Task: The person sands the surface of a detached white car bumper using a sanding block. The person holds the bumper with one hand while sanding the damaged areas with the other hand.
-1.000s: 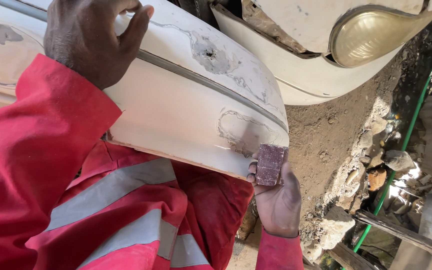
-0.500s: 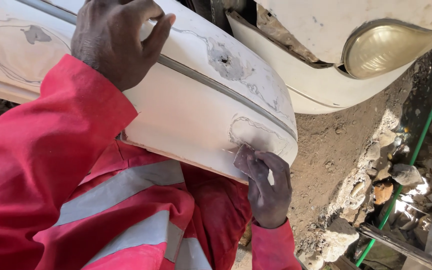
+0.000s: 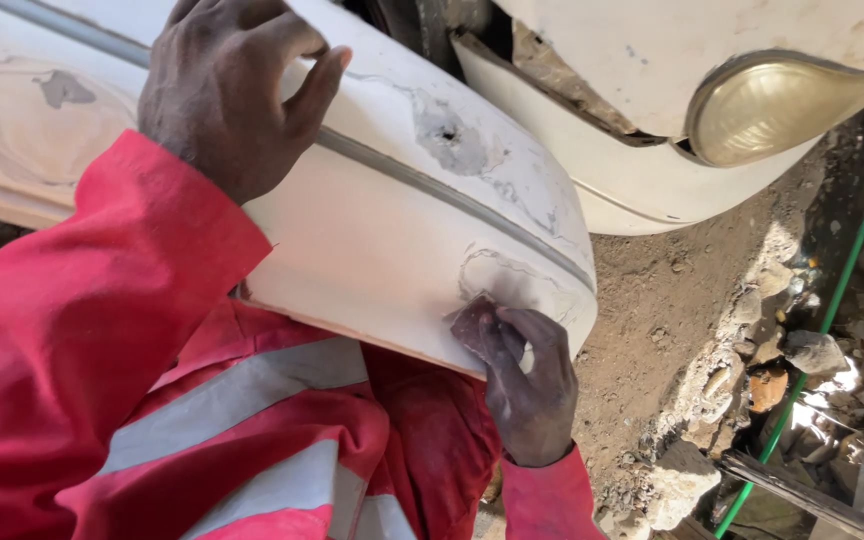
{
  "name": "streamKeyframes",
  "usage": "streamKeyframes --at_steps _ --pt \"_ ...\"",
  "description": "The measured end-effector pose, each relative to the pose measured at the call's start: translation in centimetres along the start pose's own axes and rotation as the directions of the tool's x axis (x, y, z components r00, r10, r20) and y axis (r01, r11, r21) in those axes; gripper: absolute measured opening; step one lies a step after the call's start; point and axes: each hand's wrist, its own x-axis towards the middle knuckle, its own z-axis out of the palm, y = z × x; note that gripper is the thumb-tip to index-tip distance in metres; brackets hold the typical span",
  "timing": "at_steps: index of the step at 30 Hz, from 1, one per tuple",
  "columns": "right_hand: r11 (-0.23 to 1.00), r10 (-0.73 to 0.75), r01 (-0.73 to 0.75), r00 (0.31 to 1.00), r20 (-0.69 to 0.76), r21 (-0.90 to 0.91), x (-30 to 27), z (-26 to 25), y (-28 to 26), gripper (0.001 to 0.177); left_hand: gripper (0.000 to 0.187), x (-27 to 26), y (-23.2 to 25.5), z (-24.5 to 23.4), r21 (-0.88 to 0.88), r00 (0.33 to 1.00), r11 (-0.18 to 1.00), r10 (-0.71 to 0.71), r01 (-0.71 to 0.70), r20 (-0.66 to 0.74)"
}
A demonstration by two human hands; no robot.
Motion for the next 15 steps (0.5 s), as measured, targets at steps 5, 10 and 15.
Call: streamKeyframes --at_steps 5,10,15 --pt "0.999 -0.042 0.044 0.997 0.058 -0.032 -1.5 -1.1 1.6 0.028 0.03 -0.4 -0.2 0.3 -0.002 0.999 1.0 0.022 -0.022 -0.027" --pt "0.996 -0.086 0.086 0.996 -0.002 0.002 0.3 0.1 1.1 0.012 0.028 -0.6 -0.3 0.4 0.001 0.999 1.0 0.01 -0.01 -0.035" --pt "0.981 -0.174 0.174 0.985 0.006 -0.084 1.7 -0.4 1.1 0.011 0.029 -0.7 -0.3 0.4 0.005 1.0 1.0 0.003 -0.003 -0.018"
